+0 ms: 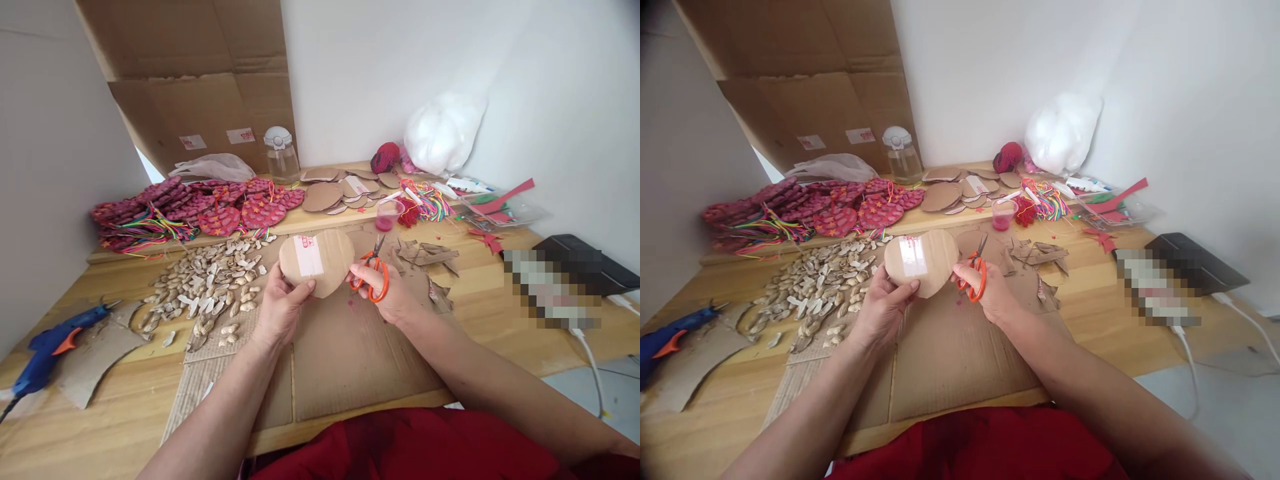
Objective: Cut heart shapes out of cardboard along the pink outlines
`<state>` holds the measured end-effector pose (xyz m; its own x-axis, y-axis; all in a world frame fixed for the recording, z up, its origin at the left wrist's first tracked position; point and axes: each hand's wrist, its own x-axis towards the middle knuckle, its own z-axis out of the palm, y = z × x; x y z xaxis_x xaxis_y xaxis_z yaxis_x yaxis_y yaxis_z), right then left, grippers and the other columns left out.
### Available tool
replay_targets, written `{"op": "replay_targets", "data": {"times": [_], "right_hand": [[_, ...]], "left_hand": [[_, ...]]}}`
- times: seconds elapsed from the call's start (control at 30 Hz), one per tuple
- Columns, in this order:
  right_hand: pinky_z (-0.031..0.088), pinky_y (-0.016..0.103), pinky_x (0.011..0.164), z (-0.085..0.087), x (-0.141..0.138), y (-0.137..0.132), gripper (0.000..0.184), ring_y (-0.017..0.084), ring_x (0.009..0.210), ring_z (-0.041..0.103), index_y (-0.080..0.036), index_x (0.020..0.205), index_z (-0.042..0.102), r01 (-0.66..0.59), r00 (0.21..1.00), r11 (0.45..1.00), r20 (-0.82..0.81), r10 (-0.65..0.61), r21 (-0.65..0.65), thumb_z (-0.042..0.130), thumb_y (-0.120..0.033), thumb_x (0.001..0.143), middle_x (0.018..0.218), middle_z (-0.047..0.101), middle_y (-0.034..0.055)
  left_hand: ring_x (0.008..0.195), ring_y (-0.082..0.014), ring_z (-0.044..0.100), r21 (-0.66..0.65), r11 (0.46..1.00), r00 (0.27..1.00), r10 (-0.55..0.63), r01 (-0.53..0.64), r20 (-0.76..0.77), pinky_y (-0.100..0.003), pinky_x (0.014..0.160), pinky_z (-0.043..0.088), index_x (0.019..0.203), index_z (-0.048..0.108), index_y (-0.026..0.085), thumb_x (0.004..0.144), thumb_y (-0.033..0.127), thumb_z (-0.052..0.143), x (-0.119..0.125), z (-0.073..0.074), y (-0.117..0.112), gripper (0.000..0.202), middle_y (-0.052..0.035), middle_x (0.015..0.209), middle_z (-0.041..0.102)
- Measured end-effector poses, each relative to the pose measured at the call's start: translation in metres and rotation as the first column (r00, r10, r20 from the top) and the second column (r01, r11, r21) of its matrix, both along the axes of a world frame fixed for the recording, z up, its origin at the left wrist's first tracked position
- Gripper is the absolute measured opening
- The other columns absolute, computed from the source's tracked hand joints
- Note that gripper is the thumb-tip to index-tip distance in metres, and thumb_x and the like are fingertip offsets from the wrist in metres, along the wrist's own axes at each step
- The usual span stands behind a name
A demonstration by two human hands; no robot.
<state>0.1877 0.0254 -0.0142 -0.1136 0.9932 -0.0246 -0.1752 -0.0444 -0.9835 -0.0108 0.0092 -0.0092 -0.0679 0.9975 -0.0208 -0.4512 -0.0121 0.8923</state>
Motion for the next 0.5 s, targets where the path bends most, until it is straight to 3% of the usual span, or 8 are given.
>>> {"op": "replay_targets", "data": {"times": [0.17, 0.3, 0.5], "right_hand": [[0.031, 0.026, 0.051, 0.0041, -0.0016, -0.0008, 0.023, 0.014, 0.066, 0.052, -0.018, 0.075, 0.068, -0.006, 1.000, 1.000, -0.010, 0.006, -0.008, 0.076, -0.039, 0.076, 0.075, 0.064, 0.0024], [0.030, 0.026, 0.053, 0.0085, -0.0050, -0.0015, 0.030, 0.012, 0.060, 0.047, -0.018, 0.071, 0.064, 0.059, 0.998, 0.997, -0.001, -0.059, -0.057, 0.083, -0.041, 0.065, 0.065, 0.058, -0.0015], [0.029, 0.026, 0.053, 0.0097, -0.0050, -0.0001, 0.035, 0.011, 0.056, 0.044, -0.018, 0.067, 0.060, 0.089, 0.996, 0.994, 0.017, -0.088, -0.057, 0.083, -0.044, 0.064, 0.061, 0.056, -0.0028]], "left_hand": [[0.118, -0.0234, 0.060, 0.003, 1.000, 1.000, 0.005, -0.005, -0.003, -0.031, 0.091, 0.051, 0.129, 0.054, 0.023, 0.062, 0.021, 0.089, 0.0005, -0.0023, -0.0005, 0.074, -0.0089, 0.132, 0.064], [0.116, -0.0230, 0.062, 0.012, 1.000, 1.000, -0.012, 0.012, -0.006, -0.030, 0.091, 0.051, 0.127, 0.056, 0.023, 0.063, 0.019, 0.089, 0.0025, -0.0037, -0.0021, 0.072, -0.0083, 0.127, 0.066], [0.121, -0.0249, 0.059, 0.001, 0.999, 0.999, -0.042, 0.042, 0.032, -0.029, 0.087, 0.053, 0.134, 0.053, 0.025, 0.064, 0.018, 0.088, 0.0023, -0.0018, -0.0040, 0.078, -0.0092, 0.136, 0.062]]}}
